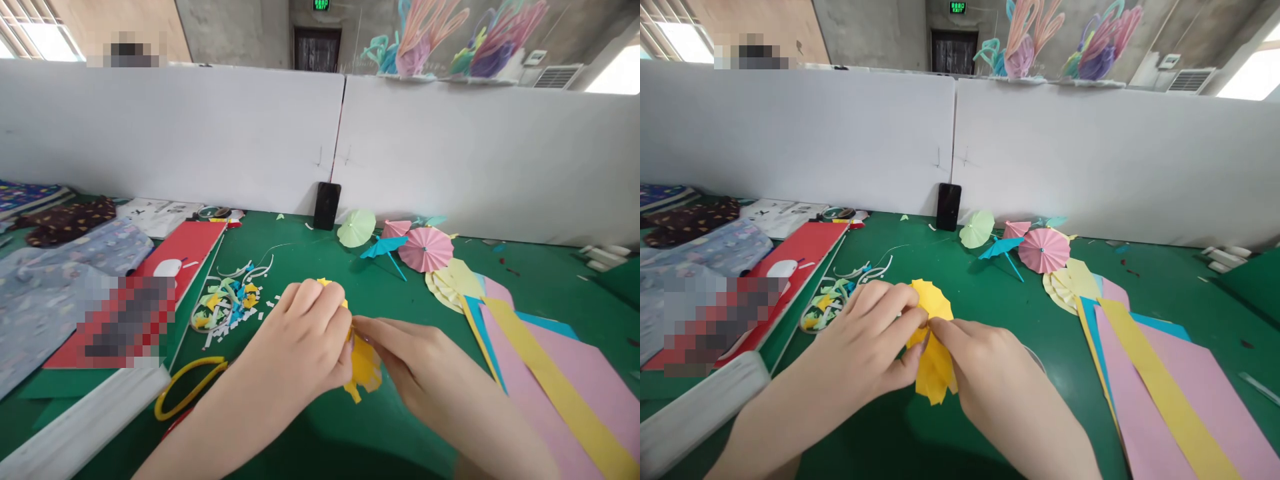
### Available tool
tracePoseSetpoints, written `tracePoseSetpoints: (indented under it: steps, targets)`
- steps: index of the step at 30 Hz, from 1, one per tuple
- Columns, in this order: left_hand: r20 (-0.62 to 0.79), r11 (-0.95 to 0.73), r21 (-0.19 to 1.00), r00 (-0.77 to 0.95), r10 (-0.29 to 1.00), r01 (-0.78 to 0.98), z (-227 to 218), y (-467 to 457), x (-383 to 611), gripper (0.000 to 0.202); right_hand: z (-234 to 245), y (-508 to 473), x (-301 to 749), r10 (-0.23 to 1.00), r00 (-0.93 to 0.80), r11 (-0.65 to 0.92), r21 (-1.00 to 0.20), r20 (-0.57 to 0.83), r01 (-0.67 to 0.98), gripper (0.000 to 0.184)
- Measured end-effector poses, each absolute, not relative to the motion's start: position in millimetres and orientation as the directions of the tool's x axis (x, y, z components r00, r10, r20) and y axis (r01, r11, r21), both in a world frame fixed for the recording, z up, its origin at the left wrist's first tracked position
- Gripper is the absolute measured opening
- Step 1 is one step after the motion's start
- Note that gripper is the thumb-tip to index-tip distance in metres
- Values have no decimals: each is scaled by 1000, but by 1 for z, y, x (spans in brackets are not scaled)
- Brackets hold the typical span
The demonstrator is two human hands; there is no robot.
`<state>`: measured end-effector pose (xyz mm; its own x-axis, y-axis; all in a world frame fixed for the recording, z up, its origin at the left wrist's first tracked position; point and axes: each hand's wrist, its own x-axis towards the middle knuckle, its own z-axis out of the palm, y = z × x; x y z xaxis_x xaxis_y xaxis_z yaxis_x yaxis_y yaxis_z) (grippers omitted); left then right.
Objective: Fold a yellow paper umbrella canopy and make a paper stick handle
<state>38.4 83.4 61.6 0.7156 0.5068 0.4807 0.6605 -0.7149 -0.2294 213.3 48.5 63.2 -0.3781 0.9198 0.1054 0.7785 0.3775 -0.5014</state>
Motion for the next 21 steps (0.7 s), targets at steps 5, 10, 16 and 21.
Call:
tracePoseSetpoints:
  steps: [5,10,16,21]
  targets:
    - [403,-723,-302,770,494,622,57,82,35,10,62,50,215,909,-403,402,-487,107,776,35]
    - [386,-724,-331,787,482,606,57,81,34,9,61,52,217,899,-418,426,-477,131,768,34]
    - [381,-732,-312,786,487,605,57,81,36,10,61,52,218,892,-431,438,-484,133,757,35]
    - [364,-739,-295,786,499,606,59,81,36,10,62,52,219,882,-451,453,-505,137,734,34]
